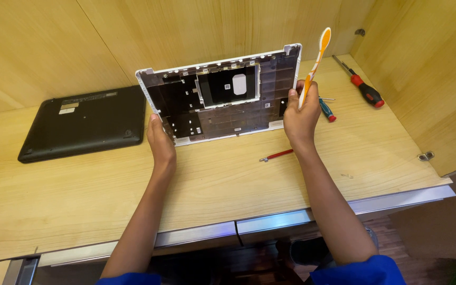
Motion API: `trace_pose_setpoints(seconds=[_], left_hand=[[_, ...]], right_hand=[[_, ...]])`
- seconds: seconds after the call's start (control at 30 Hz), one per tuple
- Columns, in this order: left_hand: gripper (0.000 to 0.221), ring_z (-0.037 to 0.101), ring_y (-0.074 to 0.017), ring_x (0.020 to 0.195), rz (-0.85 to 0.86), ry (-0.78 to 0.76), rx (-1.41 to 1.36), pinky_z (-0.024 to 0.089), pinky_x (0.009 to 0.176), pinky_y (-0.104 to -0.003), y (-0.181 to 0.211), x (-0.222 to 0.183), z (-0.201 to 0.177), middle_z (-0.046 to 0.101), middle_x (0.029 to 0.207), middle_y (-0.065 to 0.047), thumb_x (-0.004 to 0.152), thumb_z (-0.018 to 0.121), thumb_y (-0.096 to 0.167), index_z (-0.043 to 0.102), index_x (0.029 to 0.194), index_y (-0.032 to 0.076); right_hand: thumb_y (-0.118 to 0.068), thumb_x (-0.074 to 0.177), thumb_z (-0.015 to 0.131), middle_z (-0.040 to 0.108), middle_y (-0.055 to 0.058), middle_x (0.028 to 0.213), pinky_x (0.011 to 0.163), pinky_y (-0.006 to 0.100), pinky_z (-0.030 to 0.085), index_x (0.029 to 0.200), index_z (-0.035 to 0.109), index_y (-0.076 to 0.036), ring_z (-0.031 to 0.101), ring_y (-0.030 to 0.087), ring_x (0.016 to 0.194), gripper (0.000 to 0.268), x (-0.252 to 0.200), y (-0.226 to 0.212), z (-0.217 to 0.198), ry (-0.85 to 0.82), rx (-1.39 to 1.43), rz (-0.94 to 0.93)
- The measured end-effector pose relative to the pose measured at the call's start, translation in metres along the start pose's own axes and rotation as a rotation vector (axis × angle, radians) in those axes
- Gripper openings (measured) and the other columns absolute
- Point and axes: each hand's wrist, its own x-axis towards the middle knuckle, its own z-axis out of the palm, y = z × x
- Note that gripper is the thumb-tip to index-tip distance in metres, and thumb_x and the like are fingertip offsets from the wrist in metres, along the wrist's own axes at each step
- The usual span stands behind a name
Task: Disassembling a laptop, cleaning the internal casing with a toothbrush, and manipulating internal components.
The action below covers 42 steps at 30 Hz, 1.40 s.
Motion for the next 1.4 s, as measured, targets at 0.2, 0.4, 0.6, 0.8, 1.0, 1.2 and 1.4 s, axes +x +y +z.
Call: trace_pose_setpoints(seconds=[0.2, 0.4, 0.6, 0.8, 1.0, 1.2, 1.4], left_hand=[[0.039, 0.053, -0.0171, 0.106, -0.037, 0.004, -0.008, 0.040, 0.107, -0.042, 0.023, -0.007, 0.004, 0.057, 0.108, -0.004, 0.110, 0.033, 0.034, 0.063, 0.112, 0.009], [0.028, 0.048, -0.0130, 0.098, -0.012, 0.024, -0.008, 0.040, 0.099, -0.034, 0.059, -0.017, 0.013, 0.048, 0.097, 0.001, 0.109, 0.039, 0.035, 0.056, 0.098, 0.015], [0.027, 0.041, -0.0081, 0.081, 0.035, 0.067, -0.104, 0.038, 0.083, -0.025, 0.039, -0.002, 0.017, 0.039, 0.083, 0.007, 0.108, 0.046, 0.035, 0.050, 0.086, 0.019], [0.030, 0.043, -0.0062, 0.078, 0.095, 0.187, -0.085, 0.043, 0.078, -0.023, 0.018, 0.002, 0.014, 0.046, 0.079, 0.008, 0.113, 0.047, 0.026, 0.057, 0.087, 0.016], [0.031, 0.040, -0.0047, 0.066, 0.072, 0.256, -0.020, 0.041, 0.064, -0.021, 0.011, 0.011, 0.008, 0.046, 0.071, 0.009, 0.114, 0.048, 0.026, 0.060, 0.088, 0.017], [0.031, 0.041, -0.0070, 0.064, -0.082, 0.224, -0.122, 0.041, 0.061, -0.021, -0.021, 0.033, -0.006, 0.052, 0.069, 0.007, 0.112, 0.049, 0.028, 0.065, 0.088, 0.016], [0.029, 0.046, -0.0113, 0.067, -0.173, 0.094, 0.175, 0.042, 0.058, -0.029, -0.005, 0.023, -0.013, 0.054, 0.070, 0.002, 0.109, 0.056, 0.025, 0.072, 0.087, 0.015]], right_hand=[[-0.001, 0.101, 0.058, 0.060, 0.009, 0.085, 0.070, 0.037, 0.050, 0.107, 0.060, -0.009, 0.060, 0.021, 0.074, 0.010, 0.000, 0.002, 0.001, 0.019, -0.005, 0.036], [-0.002, 0.102, 0.058, 0.060, 0.008, 0.085, 0.070, 0.037, 0.049, 0.107, 0.061, -0.009, 0.058, 0.020, 0.074, 0.009, 0.002, 0.005, 0.001, -0.002, -0.002, 0.057], [-0.006, 0.102, 0.058, 0.061, 0.003, 0.085, 0.063, 0.031, 0.049, 0.107, 0.062, -0.011, 0.057, 0.014, 0.070, 0.009, 0.001, 0.001, 0.000, 0.016, 0.037, 0.128], [-0.007, 0.101, 0.051, 0.062, 0.003, 0.091, 0.060, 0.024, 0.048, 0.115, 0.062, -0.013, 0.054, 0.010, 0.070, 0.018, 0.009, -0.006, -0.011, 0.060, 0.123, 0.208], [-0.017, 0.091, 0.073, 0.055, 0.022, 0.122, 0.106, 0.057, 0.040, 0.144, 0.052, -0.001, 0.055, 0.045, 0.121, 0.059, 0.023, 0.029, -0.069, -0.280, -0.484, 0.121], [-0.036, 0.080, 0.075, 0.050, 0.019, 0.152, 0.114, 0.051, 0.037, 0.163, 0.024, -0.012, 0.045, 0.032, 0.142, 0.100, -0.001, -0.060, -0.072, -0.778, 0.405, 0.265], [-0.079, 0.079, 0.063, 0.046, 0.029, 0.153, 0.107, 0.072, 0.038, 0.159, 0.029, -0.002, 0.049, 0.049, 0.136, 0.116, -0.055, -0.016, -0.066, -0.942, 1.174, 0.419]])
